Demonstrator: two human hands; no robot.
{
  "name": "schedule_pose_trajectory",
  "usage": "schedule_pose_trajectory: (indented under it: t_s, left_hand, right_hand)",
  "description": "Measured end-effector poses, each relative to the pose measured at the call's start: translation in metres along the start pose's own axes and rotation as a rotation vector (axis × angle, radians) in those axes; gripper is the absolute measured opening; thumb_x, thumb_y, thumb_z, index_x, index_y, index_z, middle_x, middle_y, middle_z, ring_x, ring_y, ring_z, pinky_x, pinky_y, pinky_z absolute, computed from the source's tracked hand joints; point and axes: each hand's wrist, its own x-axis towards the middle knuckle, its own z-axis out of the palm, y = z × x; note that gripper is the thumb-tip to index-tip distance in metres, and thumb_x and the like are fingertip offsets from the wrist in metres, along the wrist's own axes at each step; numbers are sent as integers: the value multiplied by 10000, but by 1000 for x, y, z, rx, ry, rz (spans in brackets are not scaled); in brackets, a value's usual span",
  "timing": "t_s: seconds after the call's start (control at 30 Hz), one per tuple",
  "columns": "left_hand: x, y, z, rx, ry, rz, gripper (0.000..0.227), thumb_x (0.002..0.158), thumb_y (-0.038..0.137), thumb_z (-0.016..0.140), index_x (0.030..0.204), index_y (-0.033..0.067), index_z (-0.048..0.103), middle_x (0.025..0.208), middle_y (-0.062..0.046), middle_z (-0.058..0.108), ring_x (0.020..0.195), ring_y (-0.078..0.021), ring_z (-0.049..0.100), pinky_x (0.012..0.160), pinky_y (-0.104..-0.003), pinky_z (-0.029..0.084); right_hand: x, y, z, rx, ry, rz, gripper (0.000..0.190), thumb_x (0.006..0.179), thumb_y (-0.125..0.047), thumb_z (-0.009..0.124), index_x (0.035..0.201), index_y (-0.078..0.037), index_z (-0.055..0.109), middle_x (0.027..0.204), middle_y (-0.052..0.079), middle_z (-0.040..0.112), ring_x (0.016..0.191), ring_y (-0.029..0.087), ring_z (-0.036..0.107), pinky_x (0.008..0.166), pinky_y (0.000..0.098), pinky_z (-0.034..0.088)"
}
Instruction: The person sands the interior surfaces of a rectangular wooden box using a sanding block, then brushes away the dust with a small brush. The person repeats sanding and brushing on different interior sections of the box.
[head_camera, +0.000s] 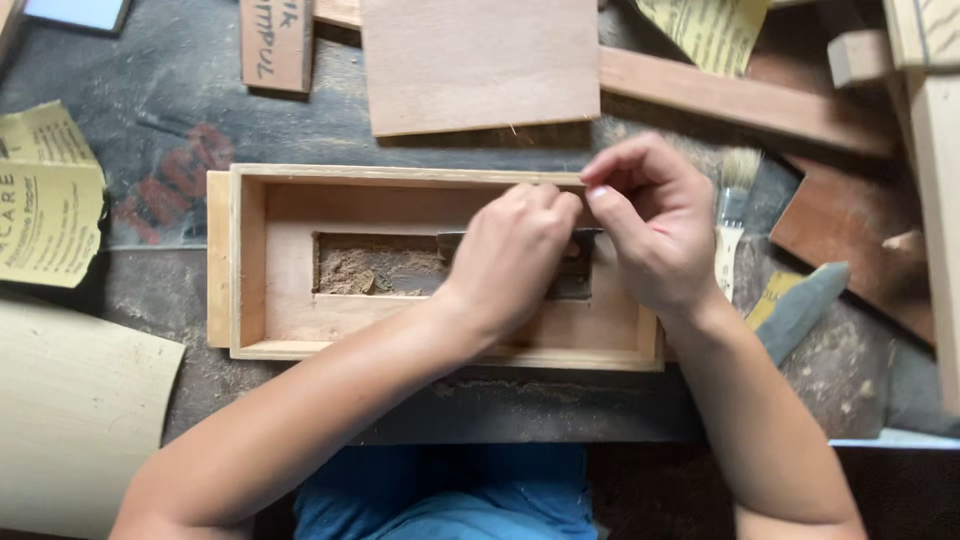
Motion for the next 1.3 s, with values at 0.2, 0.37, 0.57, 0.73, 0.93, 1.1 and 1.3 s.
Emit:
schedule_pose_trajectory:
  t_s: [0.2,0.37,0.57,0.73,0.93,1.1,1.3]
  left_hand:
    - [-8,-12,-8,44,-48,-27,52,828,7,652,879,10,640,883,-166,682,892,-300,692,776,-410,570]
    - [-8,-13,-7,63,-64,-8,75,811,-4,648,884,8,638,878,-168,683,892,-306,694,786,-409,577]
    - [3,2,-1,-19,2,-6,62,845,-7,637,906,-6,647,899,-175,690,902,-312,700,765,-407,577]
    - [-11,-13,-14,61,-49,-44,65,830,10,635,892,15,654,889,-161,689,910,-307,699,785,-412,579]
    - [-2,-5,-5,109,-71,10,53,813,23,644,865,19,649,870,-159,682,884,-294,693,761,-402,573]
    - [0,0,0,51,-26,45,41,838,11,640,877,9,649,886,-161,686,890,-290,695,772,-396,578]
    - [-11,-19,-9,124,-38,45,61,813,-3,650,873,10,657,881,-159,693,873,-289,701,759,-385,581]
  right_hand:
    - [1,-1,-3,-22,-7,-5,88,1055,12,615,1137,-14,632,965,-6,640,878,32,580,844,168,485]
    - [-4,2,-6,-93,0,1,65,1042,6,627,1103,-18,637,964,-7,636,828,32,580,794,188,492]
    - [2,-4,0,-53,-18,-22,70,1040,3,629,1107,-16,636,967,-6,637,848,29,578,836,193,485]
    - [-2,-1,-4,-68,-10,-24,59,1060,7,627,1117,-9,632,953,-4,632,860,33,572,803,167,469]
    - [-2,0,-5,-73,-20,-11,52,1047,5,624,1095,-13,634,968,-10,633,824,30,574,803,192,484]
    - [0,-5,-1,-39,-4,-19,69,1045,14,616,1108,-7,636,953,-7,632,863,27,570,849,188,473]
    - [-4,3,-6,-83,-14,-29,66,1056,22,621,1110,-14,633,932,-4,623,832,29,565,765,167,470]
